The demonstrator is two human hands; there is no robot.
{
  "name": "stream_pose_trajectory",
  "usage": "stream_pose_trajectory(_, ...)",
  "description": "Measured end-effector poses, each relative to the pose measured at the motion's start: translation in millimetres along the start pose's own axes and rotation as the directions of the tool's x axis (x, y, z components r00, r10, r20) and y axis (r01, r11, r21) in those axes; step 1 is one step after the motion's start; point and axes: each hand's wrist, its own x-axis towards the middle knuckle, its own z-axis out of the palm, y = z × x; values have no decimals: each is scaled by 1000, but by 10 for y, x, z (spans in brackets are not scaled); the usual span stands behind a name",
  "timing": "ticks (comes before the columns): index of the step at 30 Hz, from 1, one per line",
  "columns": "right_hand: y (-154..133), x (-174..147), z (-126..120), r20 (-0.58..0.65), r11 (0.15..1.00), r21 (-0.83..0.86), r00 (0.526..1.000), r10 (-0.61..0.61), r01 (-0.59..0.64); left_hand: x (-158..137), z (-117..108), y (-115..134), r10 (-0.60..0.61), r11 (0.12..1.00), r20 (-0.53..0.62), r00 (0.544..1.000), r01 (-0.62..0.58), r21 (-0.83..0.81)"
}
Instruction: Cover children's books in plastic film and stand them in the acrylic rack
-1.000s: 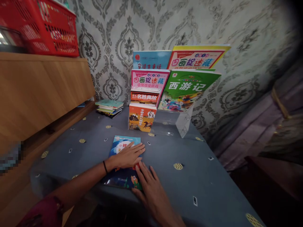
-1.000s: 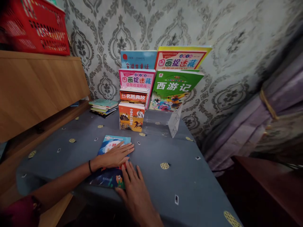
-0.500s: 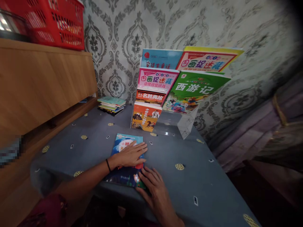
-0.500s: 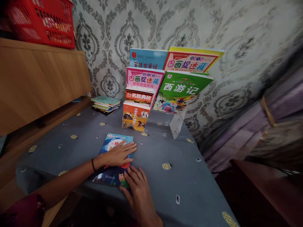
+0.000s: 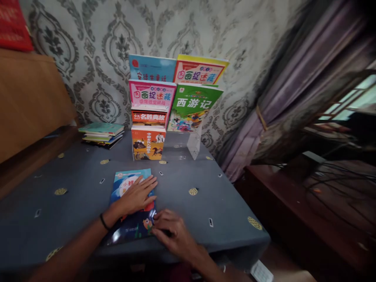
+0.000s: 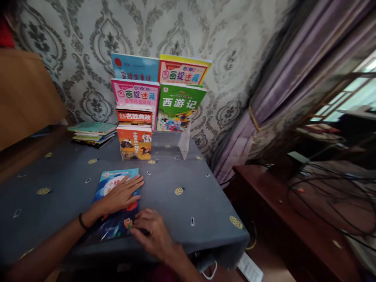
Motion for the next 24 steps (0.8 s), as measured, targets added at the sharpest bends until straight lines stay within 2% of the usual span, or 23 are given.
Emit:
stream_pose_trajectory(3, 218, 233, -225, -19, 991, -88, 995, 94, -96, 4, 41, -37, 13, 1000, -11, 1000, -12, 28)
stream_pose_trajectory(5, 479, 487, -462, -133, 962, -214, 980, 146, -172, 11, 66, -61, 23, 999, -17, 1000, -22, 43)
stream_pose_trajectory(8, 936, 940, -855, -319, 869, -412, 937, 143, -273, 20, 92, -90, 42, 998, -20, 999, -40, 56)
stream_pose_trajectory(11, 1284, 1336, -1160, -384, 788, -503, 909, 164, -355, 25, 106, -110, 57, 996, -36, 998, -54, 66)
stream_pose_trajectory(13, 1415, 1502, -1275, -398, 751, -535, 899, 180, -387, 29, 113, -118, 71, 995, -42, 997, -68, 72)
stream_pose_trajectory(17, 1547, 1554, -1314, -393, 703, -595, 904, 170, -391, 38, 136, -127, 72, 994, -37, 997, -69, 81)
stream_pose_trajectory(24, 1712, 1230, -1069, -352, 693, -615, 917, 185, -376, 44, 176, -145, 72, 996, -44, 996, -69, 64)
